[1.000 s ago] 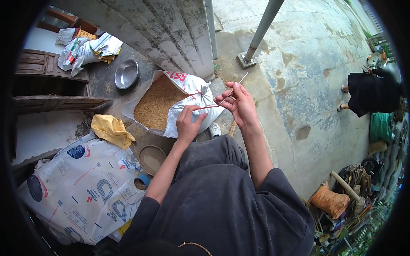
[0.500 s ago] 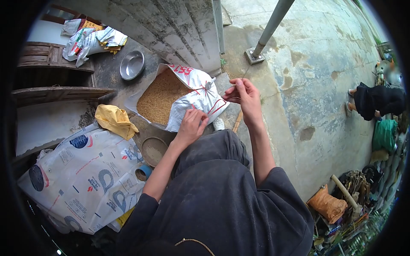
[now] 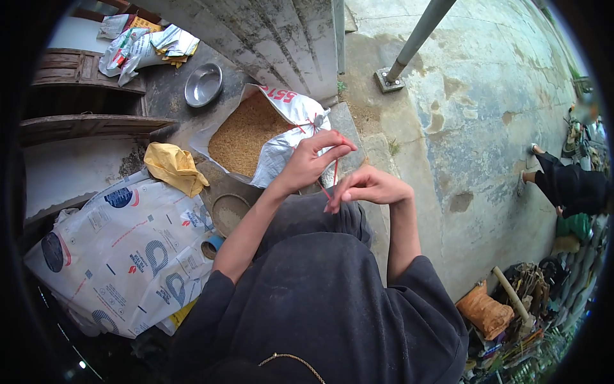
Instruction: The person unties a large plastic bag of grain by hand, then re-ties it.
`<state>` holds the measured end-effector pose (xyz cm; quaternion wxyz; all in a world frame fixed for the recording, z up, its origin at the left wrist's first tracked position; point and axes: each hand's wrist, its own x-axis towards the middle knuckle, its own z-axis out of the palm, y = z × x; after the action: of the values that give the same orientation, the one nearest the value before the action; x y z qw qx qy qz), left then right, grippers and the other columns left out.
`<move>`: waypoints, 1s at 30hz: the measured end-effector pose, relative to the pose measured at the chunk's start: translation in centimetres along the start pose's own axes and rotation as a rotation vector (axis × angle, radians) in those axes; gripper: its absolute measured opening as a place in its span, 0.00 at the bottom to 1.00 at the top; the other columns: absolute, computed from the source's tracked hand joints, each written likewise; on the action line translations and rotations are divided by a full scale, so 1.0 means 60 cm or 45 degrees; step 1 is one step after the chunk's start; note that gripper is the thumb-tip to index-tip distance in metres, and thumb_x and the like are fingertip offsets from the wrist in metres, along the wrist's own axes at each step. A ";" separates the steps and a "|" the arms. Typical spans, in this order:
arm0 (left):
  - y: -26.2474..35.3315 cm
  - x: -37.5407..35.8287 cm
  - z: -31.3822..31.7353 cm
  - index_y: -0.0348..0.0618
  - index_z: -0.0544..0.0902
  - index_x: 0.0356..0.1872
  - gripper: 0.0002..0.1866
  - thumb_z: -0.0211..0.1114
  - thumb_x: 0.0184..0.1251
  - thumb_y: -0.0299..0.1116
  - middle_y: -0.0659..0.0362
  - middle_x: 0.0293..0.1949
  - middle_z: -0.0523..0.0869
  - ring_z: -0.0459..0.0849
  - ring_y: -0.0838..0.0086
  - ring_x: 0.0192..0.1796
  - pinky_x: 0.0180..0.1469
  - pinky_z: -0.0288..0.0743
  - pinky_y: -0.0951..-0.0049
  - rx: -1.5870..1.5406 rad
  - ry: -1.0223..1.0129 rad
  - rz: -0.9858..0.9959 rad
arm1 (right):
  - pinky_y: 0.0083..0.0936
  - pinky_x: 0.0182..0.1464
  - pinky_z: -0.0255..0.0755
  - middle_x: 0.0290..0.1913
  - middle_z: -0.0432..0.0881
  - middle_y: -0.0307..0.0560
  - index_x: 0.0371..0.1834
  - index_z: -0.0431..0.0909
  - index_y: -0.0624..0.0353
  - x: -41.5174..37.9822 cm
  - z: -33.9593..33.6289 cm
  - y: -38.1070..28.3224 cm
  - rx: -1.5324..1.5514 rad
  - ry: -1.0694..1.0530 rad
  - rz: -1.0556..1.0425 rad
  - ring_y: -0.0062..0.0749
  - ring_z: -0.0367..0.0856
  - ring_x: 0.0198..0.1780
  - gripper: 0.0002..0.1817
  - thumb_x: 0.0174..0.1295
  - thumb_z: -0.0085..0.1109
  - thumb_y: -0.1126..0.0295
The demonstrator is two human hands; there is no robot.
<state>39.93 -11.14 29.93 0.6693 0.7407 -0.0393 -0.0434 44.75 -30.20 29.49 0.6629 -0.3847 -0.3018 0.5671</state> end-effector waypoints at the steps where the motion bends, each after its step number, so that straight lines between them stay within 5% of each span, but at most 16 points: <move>1: 0.030 0.014 -0.012 0.41 0.86 0.40 0.10 0.66 0.64 0.35 0.58 0.52 0.83 0.77 0.70 0.57 0.61 0.68 0.69 0.253 -0.116 0.215 | 0.42 0.53 0.76 0.35 0.85 0.54 0.38 0.83 0.68 -0.005 -0.001 0.001 -0.081 -0.068 -0.117 0.49 0.85 0.45 0.13 0.67 0.56 0.66; 3: 0.078 0.043 -0.028 0.45 0.88 0.38 0.08 0.67 0.62 0.36 0.59 0.61 0.77 0.67 0.66 0.68 0.69 0.58 0.62 0.495 -0.147 0.506 | 0.39 0.54 0.75 0.36 0.85 0.51 0.37 0.84 0.67 -0.013 -0.005 0.001 -0.123 -0.115 -0.287 0.45 0.83 0.49 0.10 0.64 0.59 0.70; 9: 0.186 0.131 -0.093 0.46 0.88 0.42 0.10 0.66 0.64 0.37 0.59 0.61 0.77 0.73 0.68 0.64 0.67 0.62 0.63 0.587 -0.067 0.741 | 0.35 0.48 0.76 0.36 0.85 0.53 0.39 0.83 0.67 0.008 0.003 -0.004 -0.078 0.219 -0.448 0.40 0.84 0.43 0.11 0.66 0.57 0.69; 12: 0.178 0.161 -0.124 0.44 0.87 0.45 0.15 0.62 0.69 0.43 0.58 0.55 0.83 0.79 0.71 0.58 0.62 0.68 0.70 0.370 -0.047 0.420 | 0.26 0.41 0.75 0.31 0.83 0.49 0.43 0.82 0.68 0.034 0.015 0.007 -0.042 0.454 -0.572 0.31 0.82 0.36 0.13 0.69 0.54 0.67; 15: 0.055 0.174 -0.172 0.38 0.85 0.45 0.23 0.55 0.72 0.50 0.56 0.39 0.88 0.85 0.73 0.46 0.50 0.75 0.75 0.571 0.198 -0.001 | 0.14 0.30 0.67 0.24 0.76 0.34 0.49 0.79 0.64 0.060 0.027 0.001 -0.098 0.987 -0.399 0.15 0.72 0.27 0.16 0.73 0.49 0.63; 18: -0.109 0.146 -0.240 0.40 0.85 0.43 0.30 0.56 0.64 0.60 0.49 0.39 0.88 0.86 0.58 0.45 0.46 0.77 0.60 0.989 0.302 -0.689 | 0.14 0.28 0.61 0.23 0.76 0.33 0.50 0.80 0.63 0.086 0.018 0.005 -0.178 1.265 -0.376 0.13 0.69 0.25 0.16 0.74 0.48 0.63; 20: -0.241 0.116 -0.266 0.37 0.86 0.37 0.33 0.59 0.60 0.64 0.49 0.33 0.88 0.88 0.61 0.37 0.41 0.80 0.61 1.016 0.562 -1.061 | 0.16 0.28 0.59 0.22 0.75 0.33 0.50 0.78 0.63 0.111 0.007 0.013 -0.262 1.331 -0.351 0.13 0.66 0.24 0.14 0.74 0.47 0.64; 23: -0.227 0.083 -0.249 0.33 0.85 0.32 0.31 0.60 0.60 0.60 0.50 0.28 0.88 0.88 0.65 0.27 0.34 0.82 0.67 0.594 0.595 -1.319 | 0.23 0.31 0.66 0.19 0.77 0.38 0.45 0.72 0.60 0.151 -0.008 0.032 -0.528 1.570 -0.189 0.18 0.73 0.24 0.10 0.72 0.48 0.65; 26: -0.301 0.074 -0.259 0.33 0.84 0.29 0.30 0.59 0.61 0.58 0.53 0.21 0.86 0.86 0.71 0.21 0.26 0.79 0.70 0.453 0.601 -1.200 | 0.20 0.32 0.64 0.21 0.78 0.38 0.46 0.71 0.60 0.191 -0.009 0.049 -0.783 1.690 -0.020 0.16 0.73 0.25 0.09 0.71 0.49 0.66; 27: -0.303 0.070 -0.262 0.30 0.83 0.35 0.21 0.60 0.64 0.45 0.51 0.26 0.87 0.87 0.68 0.24 0.24 0.81 0.70 0.336 0.576 -1.170 | 0.22 0.32 0.66 0.21 0.79 0.40 0.46 0.71 0.61 0.202 -0.004 0.050 -0.815 1.740 0.017 0.18 0.75 0.26 0.09 0.70 0.50 0.67; 28: -0.310 0.065 -0.264 0.30 0.83 0.35 0.21 0.60 0.64 0.45 0.51 0.26 0.87 0.87 0.68 0.24 0.24 0.81 0.70 0.321 0.564 -1.170 | 0.22 0.32 0.66 0.21 0.79 0.40 0.46 0.71 0.61 0.209 -0.002 0.050 -0.827 1.749 0.029 0.18 0.75 0.26 0.09 0.70 0.50 0.67; 30: -0.323 0.042 -0.267 0.26 0.79 0.45 0.14 0.60 0.64 0.30 0.46 0.36 0.86 0.88 0.65 0.28 0.21 0.82 0.74 -0.105 0.599 -1.029 | 0.21 0.31 0.66 0.21 0.80 0.40 0.46 0.72 0.61 0.217 0.004 0.058 -0.841 1.885 0.090 0.18 0.74 0.26 0.09 0.70 0.50 0.67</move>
<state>44.28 6.37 12.24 0.6184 0.6591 0.4068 -0.1328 45.03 -17.16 26.20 0.5245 -0.8454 0.0755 0.0679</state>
